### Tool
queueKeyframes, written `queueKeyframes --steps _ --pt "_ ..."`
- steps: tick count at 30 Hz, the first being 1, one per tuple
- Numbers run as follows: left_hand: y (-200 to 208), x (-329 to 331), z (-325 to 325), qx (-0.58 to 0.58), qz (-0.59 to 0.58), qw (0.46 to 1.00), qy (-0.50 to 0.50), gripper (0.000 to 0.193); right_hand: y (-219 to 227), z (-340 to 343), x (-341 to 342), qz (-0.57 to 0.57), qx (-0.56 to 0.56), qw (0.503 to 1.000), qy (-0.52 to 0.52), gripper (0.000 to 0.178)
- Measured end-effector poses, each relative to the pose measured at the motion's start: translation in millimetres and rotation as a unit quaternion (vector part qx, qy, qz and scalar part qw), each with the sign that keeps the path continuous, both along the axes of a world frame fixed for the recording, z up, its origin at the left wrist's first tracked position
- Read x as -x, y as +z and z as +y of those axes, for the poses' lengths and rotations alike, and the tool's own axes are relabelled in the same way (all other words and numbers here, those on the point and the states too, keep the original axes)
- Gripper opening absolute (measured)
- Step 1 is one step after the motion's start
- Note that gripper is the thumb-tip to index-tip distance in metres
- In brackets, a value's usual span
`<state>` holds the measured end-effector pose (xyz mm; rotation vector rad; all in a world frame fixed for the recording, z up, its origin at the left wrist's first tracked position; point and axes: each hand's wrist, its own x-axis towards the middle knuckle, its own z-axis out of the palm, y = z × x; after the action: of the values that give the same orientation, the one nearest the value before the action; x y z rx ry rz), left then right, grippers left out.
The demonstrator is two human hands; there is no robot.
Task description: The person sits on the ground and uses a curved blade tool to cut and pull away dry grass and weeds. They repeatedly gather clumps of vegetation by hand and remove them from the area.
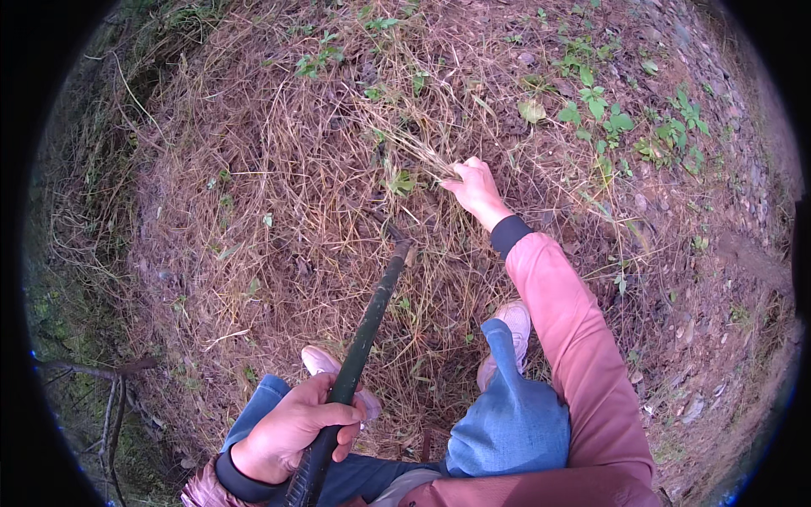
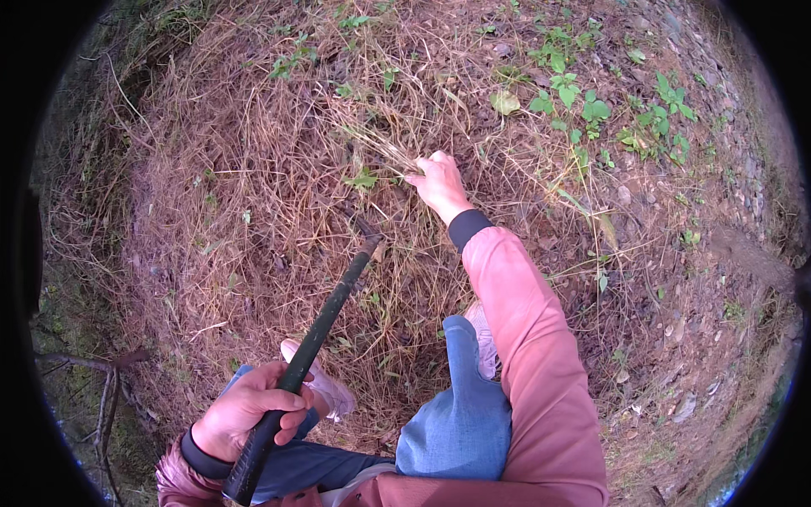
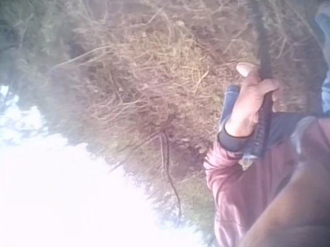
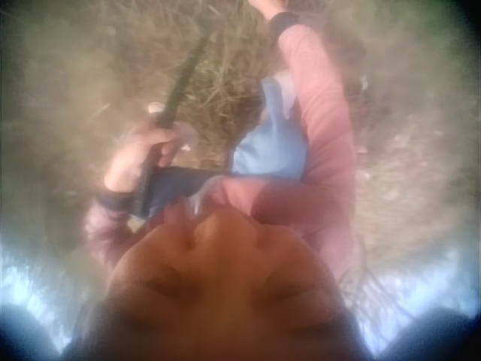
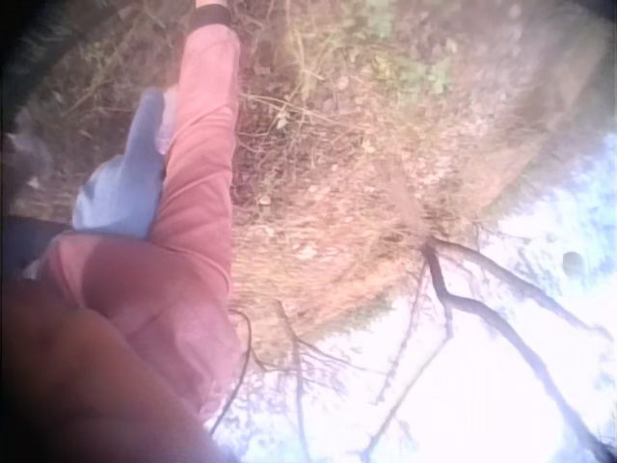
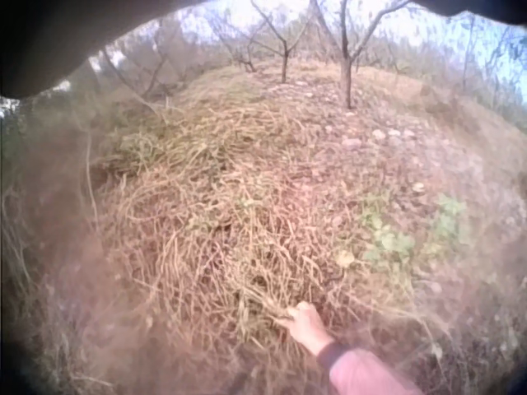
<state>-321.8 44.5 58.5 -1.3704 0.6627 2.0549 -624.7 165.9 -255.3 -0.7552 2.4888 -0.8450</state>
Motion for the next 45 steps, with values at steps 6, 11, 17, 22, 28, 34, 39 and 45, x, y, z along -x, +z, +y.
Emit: queueKeyframes --steps 6,11,17,22,28,34,39,45 --pt "0 3 3 0.016 -0.021 1.000 0.004 0.039 12 -22 -12 -0.244 0.058 0.963 0.101 0.045" --pt "0 2 4 0.014 -0.011 1.000 0.003 0.036 21 -5 -26 -0.216 0.227 0.930 -0.192 0.046" --pt "1 1 11 0.056 -0.023 0.997 0.047 0.037 50 62 -72 -0.142 0.048 0.987 0.061 0.030" --pt "0 6 8 0.029 -0.009 0.999 0.034 0.037 140 77 -82 -0.313 0.200 0.928 -0.034 0.027" --pt "-2 7 10 0.048 -0.024 0.998 0.031 0.036 82 117 -39 -0.152 -0.059 0.986 -0.033 0.047" --pt "-4 11 10 0.033 -0.019 0.999 0.023 0.036 -9 243 45 0.017 -0.027 0.924 -0.380 0.044" --pt "-8 14 12 0.044 -0.041 0.998 0.026 0.038 1 218 101 0.161 -0.106 0.927 -0.322 0.088" --pt "-8 20 14 0.054 -0.038 0.998 0.017 0.040 24 183 126 0.108 -0.219 0.943 -0.226 0.054"
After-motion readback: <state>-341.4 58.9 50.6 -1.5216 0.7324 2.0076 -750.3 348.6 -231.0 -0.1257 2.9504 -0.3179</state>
